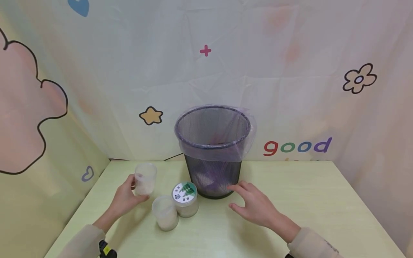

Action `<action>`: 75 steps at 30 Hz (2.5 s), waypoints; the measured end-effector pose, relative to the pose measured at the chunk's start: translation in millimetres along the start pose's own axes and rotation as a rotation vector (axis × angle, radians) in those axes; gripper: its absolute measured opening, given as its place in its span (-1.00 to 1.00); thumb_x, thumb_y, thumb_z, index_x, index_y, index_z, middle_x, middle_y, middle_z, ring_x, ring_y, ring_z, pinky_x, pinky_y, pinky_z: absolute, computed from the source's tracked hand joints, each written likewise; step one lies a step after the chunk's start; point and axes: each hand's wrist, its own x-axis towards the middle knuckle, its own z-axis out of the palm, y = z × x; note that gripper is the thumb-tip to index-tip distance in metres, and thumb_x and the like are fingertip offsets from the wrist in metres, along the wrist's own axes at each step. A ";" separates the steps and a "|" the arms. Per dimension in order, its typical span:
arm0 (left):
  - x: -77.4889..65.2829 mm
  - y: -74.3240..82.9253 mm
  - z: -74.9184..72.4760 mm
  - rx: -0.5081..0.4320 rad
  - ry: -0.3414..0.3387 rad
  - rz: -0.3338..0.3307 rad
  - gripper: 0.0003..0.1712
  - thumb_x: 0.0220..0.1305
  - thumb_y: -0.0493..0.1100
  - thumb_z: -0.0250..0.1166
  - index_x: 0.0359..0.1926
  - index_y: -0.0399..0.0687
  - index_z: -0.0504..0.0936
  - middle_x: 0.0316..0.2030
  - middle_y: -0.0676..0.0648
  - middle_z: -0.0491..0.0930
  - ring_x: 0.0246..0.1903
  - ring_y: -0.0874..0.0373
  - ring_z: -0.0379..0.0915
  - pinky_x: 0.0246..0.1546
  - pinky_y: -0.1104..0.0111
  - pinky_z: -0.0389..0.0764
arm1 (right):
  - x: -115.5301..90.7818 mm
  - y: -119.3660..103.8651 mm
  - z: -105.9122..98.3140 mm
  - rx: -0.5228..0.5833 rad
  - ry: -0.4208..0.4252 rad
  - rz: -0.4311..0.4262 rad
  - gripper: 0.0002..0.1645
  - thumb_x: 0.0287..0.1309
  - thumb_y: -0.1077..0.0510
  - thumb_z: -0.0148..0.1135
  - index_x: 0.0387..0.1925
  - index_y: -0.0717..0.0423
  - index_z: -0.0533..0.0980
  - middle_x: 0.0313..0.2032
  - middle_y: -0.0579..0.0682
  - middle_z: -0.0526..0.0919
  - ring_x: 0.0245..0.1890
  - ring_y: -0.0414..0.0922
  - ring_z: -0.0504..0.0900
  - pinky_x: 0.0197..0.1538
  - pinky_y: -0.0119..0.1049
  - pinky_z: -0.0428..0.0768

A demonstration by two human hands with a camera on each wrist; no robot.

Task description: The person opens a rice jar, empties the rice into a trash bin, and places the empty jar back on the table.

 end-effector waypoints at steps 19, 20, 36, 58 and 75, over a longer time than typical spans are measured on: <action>-12.6 43.7 -21.8 0.003 0.034 0.230 -0.15 -0.31 -0.24 0.55 0.10 -0.16 0.36 -0.04 -0.10 0.50 -0.08 0.01 0.44 -0.07 0.06 0.48 | -1.7 -7.1 0.0 0.040 -0.040 0.053 -0.34 -0.13 0.03 0.41 0.09 -0.01 0.45 -0.14 -0.20 0.53 -0.15 -0.22 0.54 -0.13 -0.23 0.56; -13.5 46.7 -21.9 0.005 0.034 0.242 -0.15 -0.31 -0.25 0.55 0.10 -0.16 0.37 -0.05 -0.10 0.50 -0.08 0.01 0.44 -0.08 0.07 0.49 | -1.6 -7.6 -0.5 0.042 -0.044 0.055 -0.33 -0.13 0.03 0.41 0.10 -0.01 0.44 -0.14 -0.20 0.53 -0.14 -0.22 0.53 -0.13 -0.23 0.56; -26.2 81.2 -3.7 -0.014 -0.044 0.412 -0.17 -0.32 -0.19 0.54 0.08 0.00 0.39 -0.09 0.10 0.44 -0.11 0.26 0.39 -0.10 0.27 0.53 | 4.3 -22.2 -10.0 0.197 -0.086 0.192 -0.23 -0.06 0.04 0.37 0.24 -0.12 0.31 -0.07 -0.26 0.44 -0.09 -0.25 0.51 -0.25 -0.34 0.60; -36.8 107.4 39.1 -0.001 -0.063 0.527 -0.17 -0.41 -0.14 0.55 0.05 0.05 0.44 -0.12 0.11 0.45 -0.16 0.27 0.44 -0.15 0.32 0.54 | 25.5 -38.4 -33.1 0.356 -0.187 0.288 -0.19 -0.01 0.03 0.34 0.28 -0.08 0.21 -0.06 -0.09 0.44 -0.18 -0.19 0.54 -0.33 -0.42 0.59; -38.0 116.6 58.1 0.072 -0.071 0.457 -0.21 -0.35 -0.09 0.48 0.07 0.14 0.45 -0.14 0.14 0.44 -0.18 0.29 0.42 -0.21 0.35 0.54 | 41.3 -41.2 -32.8 0.437 -0.157 0.291 -0.31 0.02 0.04 0.32 0.20 0.00 0.32 -0.03 0.01 0.45 -0.16 -0.09 0.54 -0.32 -0.44 0.58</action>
